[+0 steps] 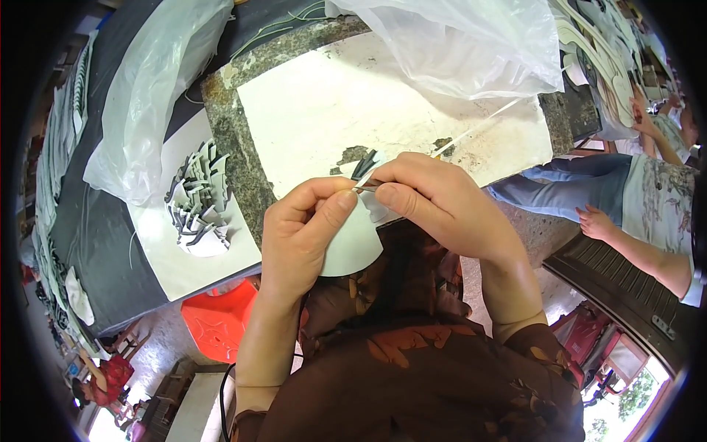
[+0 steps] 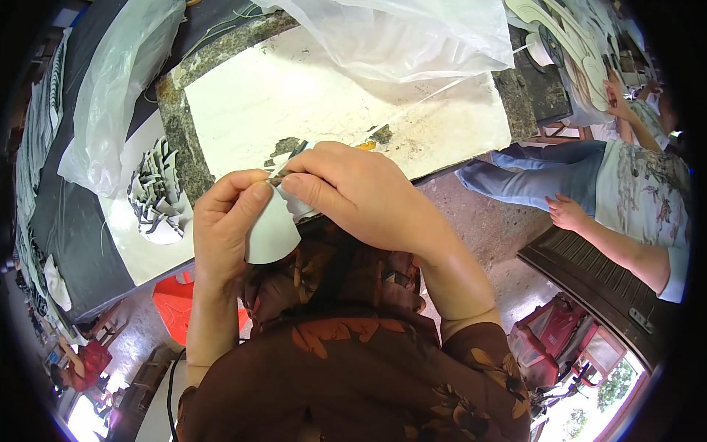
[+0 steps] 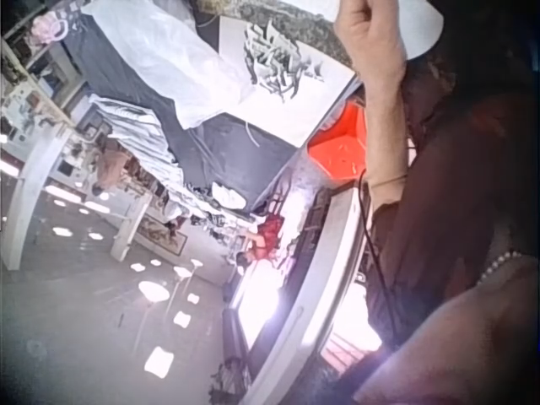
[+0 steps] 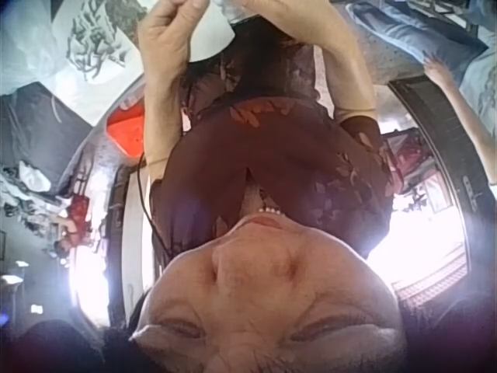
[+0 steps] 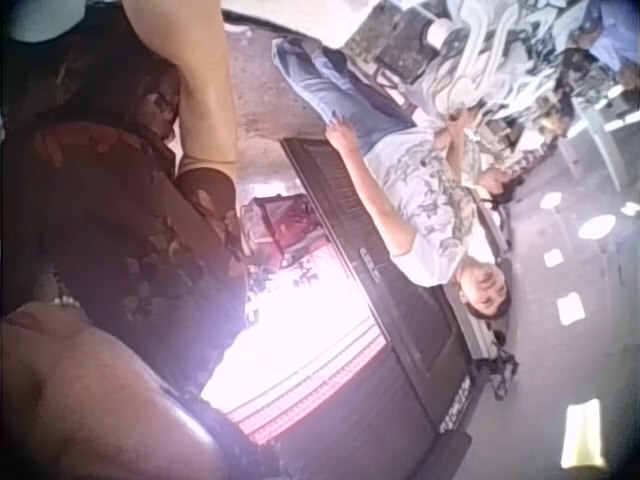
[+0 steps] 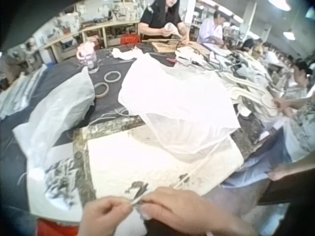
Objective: Bundling and securing stacks of shoe components using thread and a thread snipper, then placing them into a plastic bag.
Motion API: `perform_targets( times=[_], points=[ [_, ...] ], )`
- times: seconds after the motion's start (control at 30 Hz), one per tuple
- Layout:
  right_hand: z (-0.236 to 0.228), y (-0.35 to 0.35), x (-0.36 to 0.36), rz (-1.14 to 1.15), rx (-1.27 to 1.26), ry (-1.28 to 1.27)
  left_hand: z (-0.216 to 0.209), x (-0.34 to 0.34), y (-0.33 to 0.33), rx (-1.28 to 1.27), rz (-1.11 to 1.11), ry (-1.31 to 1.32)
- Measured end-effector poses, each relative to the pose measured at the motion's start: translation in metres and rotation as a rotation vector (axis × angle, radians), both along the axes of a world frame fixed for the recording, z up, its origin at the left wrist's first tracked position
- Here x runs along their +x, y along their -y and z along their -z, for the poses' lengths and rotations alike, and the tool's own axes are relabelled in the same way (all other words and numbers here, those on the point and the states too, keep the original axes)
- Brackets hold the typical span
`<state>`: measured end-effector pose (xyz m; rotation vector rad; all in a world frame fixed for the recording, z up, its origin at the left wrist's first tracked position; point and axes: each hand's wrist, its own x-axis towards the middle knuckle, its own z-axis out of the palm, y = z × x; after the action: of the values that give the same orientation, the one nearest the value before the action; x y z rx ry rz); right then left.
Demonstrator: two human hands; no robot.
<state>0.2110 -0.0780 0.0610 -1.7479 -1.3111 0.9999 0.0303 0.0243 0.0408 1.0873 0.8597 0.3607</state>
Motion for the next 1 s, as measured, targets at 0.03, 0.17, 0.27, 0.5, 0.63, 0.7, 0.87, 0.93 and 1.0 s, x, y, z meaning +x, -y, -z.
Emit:
perform_targets(
  times=[0.03,0.17,0.27,0.5,0.63,0.7,0.87,0.93,1.0],
  points=[
    [0.001,-0.001,0.001,0.000,0.000,0.001,0.003,0.000,0.001,0.018,0.009,0.011],
    [0.004,-0.001,0.002,0.006,-0.026,-0.226,0.006,0.004,0.005,0.055,0.006,0.050],
    [0.004,-0.001,0.002,0.045,-0.068,-0.366,0.009,0.005,0.005,0.070,0.015,0.059],
    [0.012,-0.002,0.002,0.106,-0.195,-0.663,0.006,0.003,0.004,0.067,0.034,-0.016],
    [0.015,-0.006,-0.008,0.101,-0.154,-0.608,0.003,-0.015,-0.002,0.221,0.031,-0.003],
    [0.013,0.003,-0.010,0.228,-0.065,-0.591,-0.002,-0.040,-0.016,0.384,0.059,-0.060],
    [0.009,0.010,-0.012,0.080,-0.159,-0.260,-0.007,-0.120,-0.059,1.314,0.223,-0.448],
    [0.013,0.007,-0.018,0.066,-0.102,-0.196,-0.009,-0.136,-0.073,1.400,0.255,-0.538],
    [0.011,0.007,-0.023,0.005,-0.060,-0.123,-0.011,-0.140,-0.080,1.581,0.015,-0.622]
  ],
)
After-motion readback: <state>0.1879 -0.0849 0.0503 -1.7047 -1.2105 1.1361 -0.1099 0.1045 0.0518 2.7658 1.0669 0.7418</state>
